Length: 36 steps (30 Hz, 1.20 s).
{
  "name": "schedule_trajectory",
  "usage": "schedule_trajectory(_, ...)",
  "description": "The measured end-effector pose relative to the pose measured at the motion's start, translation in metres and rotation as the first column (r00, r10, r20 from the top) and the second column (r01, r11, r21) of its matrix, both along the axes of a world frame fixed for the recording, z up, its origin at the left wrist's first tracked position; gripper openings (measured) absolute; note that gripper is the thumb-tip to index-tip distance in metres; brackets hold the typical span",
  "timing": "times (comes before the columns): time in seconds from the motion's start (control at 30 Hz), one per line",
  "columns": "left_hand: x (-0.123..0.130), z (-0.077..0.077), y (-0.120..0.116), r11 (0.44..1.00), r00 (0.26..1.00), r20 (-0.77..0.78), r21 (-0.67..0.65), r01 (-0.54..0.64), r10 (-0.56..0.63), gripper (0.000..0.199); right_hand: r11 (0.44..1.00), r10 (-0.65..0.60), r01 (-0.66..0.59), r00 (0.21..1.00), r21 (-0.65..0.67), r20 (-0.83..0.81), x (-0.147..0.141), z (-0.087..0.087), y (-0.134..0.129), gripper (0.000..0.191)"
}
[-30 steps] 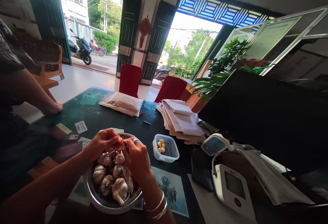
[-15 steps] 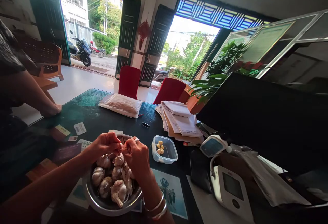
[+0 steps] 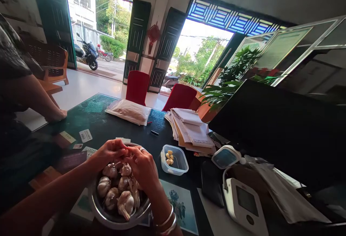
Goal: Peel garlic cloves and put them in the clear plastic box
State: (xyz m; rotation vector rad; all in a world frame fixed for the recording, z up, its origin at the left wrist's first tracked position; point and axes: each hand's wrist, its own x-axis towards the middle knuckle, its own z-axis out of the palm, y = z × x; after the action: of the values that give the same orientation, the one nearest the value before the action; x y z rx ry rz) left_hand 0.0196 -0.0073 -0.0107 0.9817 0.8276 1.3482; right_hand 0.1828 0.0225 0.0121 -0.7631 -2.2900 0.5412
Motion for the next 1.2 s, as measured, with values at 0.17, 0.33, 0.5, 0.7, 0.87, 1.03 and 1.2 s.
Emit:
schedule_trajectory(0.17, 0.0, -0.007, 0.003, 0.999, 0.988, -0.147, 0.03, -0.035, 0.039, 0.037, 0.999, -0.045, 0.045, 0.999, -0.002, -0.007, -0.002, -0.003, 0.001, 0.019)
schedule_trajectory(0.33, 0.0, -0.007, -0.001, 0.905, 0.741, -0.532, 0.339, -0.257, 0.409, 0.019, 0.997, -0.075, 0.075, 0.997, -0.001, -0.01, -0.002, -0.004, 0.003, 0.015)
schedule_trajectory(0.5, 0.001, -0.003, -0.005, 0.819, 0.574, -0.629, 0.556, -0.14, 0.525, 0.016, 0.997, -0.075, 0.077, 0.996, 0.03, -0.044, -0.002, -0.008, 0.005, 0.018)
schedule_trajectory(0.7, 0.0, 0.0, -0.007, 0.84, 0.505, -0.712, 0.541, -0.049, 0.488, 0.02, 0.997, -0.059, 0.061, 0.998, 0.043, -0.034, -0.002, -0.009, 0.004, 0.02)
schedule_trajectory(0.87, 0.001, -0.004, -0.007, 0.824, 0.383, -0.76, 0.566, -0.008, 0.525, 0.022, 0.995, -0.065, 0.066, 0.998, 0.069, -0.013, -0.003, -0.011, 0.004, 0.023)
schedule_trajectory(1.03, 0.005, -0.009, -0.008, 0.806, 0.291, -0.769, 0.592, -0.014, 0.569, 0.024, 0.99, -0.071, 0.073, 0.997, 0.119, -0.022, -0.004, -0.016, 0.004, 0.024)
schedule_trajectory(1.2, 0.01, -0.007, -0.01, 0.806, 0.226, -0.783, 0.592, -0.013, 0.579, 0.025, 0.988, -0.077, 0.077, 0.997, 0.131, -0.006, -0.005, -0.016, 0.003, 0.022)
